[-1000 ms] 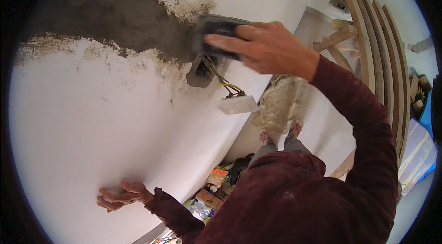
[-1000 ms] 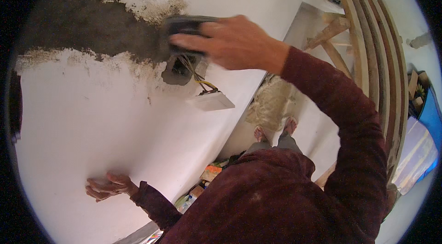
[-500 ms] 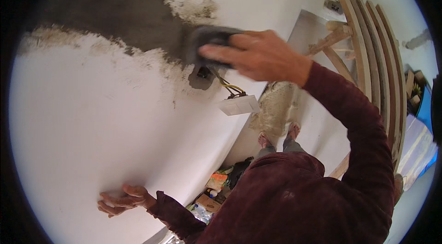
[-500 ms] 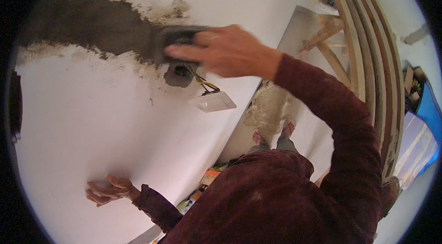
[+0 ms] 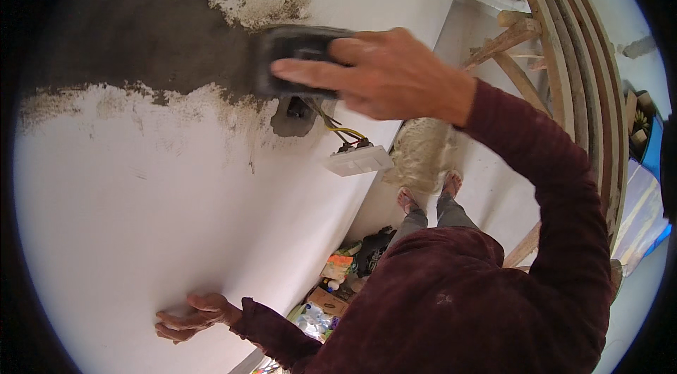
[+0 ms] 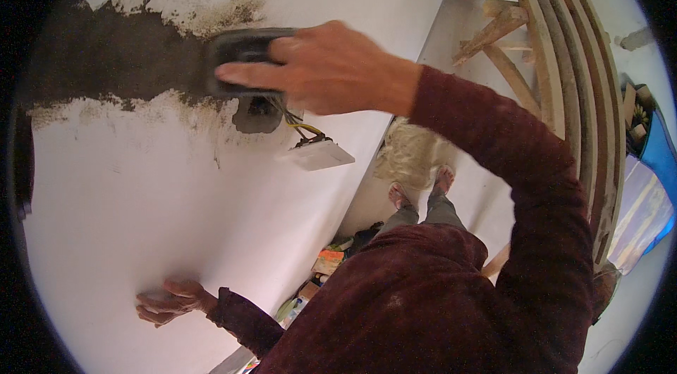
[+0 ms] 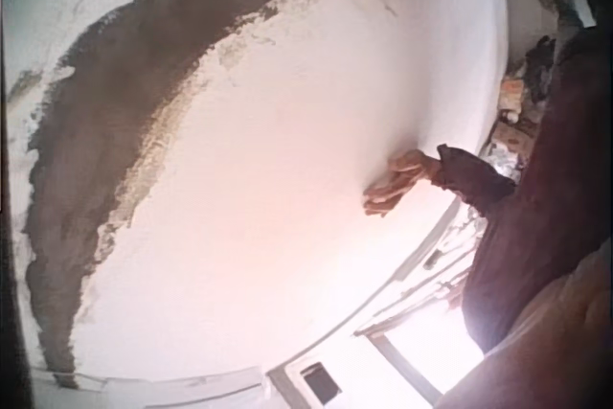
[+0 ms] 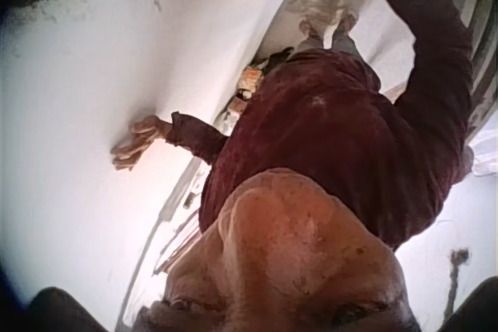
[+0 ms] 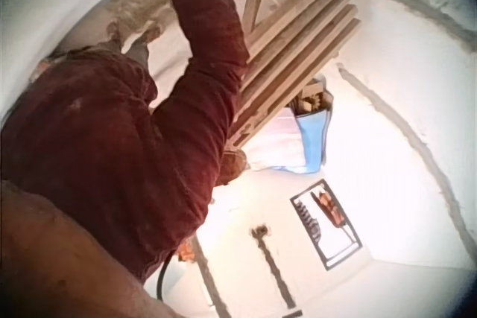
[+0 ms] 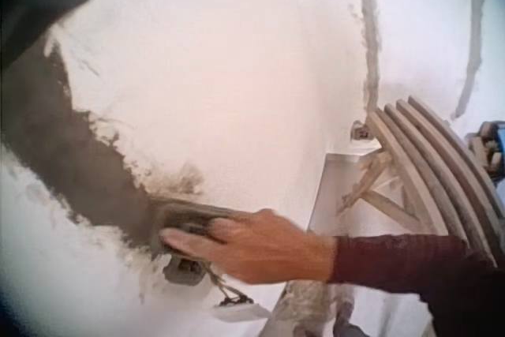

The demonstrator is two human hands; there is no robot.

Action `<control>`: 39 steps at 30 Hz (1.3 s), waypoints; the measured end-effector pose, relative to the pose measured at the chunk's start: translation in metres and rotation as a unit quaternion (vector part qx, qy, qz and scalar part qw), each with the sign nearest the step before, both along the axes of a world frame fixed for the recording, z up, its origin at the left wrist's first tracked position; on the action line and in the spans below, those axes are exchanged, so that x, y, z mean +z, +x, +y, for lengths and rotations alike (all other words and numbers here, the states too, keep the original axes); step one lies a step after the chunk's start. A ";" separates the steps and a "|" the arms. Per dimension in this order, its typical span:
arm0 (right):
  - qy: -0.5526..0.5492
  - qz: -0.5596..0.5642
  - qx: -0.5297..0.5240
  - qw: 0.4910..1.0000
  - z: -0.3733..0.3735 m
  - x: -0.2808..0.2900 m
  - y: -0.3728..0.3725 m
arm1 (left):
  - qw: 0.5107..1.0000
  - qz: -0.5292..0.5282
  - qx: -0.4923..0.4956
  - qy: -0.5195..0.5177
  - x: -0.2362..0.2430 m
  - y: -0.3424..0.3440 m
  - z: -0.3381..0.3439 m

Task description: The person applies plaster to a vertical groove in a wall using a float, picking up more material from a bucket on a wooden stand, and finally holds a white electrical component near the groove.

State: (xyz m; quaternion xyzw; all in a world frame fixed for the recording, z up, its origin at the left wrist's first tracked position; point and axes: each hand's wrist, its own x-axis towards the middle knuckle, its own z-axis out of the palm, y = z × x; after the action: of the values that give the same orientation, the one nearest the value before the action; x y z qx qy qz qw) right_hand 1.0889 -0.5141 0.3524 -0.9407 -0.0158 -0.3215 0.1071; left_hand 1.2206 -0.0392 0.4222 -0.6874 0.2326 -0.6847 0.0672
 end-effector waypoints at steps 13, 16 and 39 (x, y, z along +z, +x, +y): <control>0.074 -0.057 0.011 0.996 -0.004 -0.002 -0.005 | 1.000 -0.004 0.011 0.000 -0.004 0.000 -0.001; 0.059 -0.081 0.012 0.995 -0.006 -0.012 0.019 | 1.000 -0.005 -0.020 0.002 -0.002 0.006 -0.007; 0.175 0.191 -0.109 0.960 -0.031 -0.012 -0.056 | 1.000 -0.004 -0.028 -0.002 -0.002 0.003 -0.003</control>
State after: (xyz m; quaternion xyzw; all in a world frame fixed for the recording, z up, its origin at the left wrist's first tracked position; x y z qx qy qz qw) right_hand 1.0329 -0.5447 0.3399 -0.9472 0.1638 -0.1432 0.2355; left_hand 1.2236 -0.0425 0.4202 -0.6779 0.2504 -0.6896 0.0472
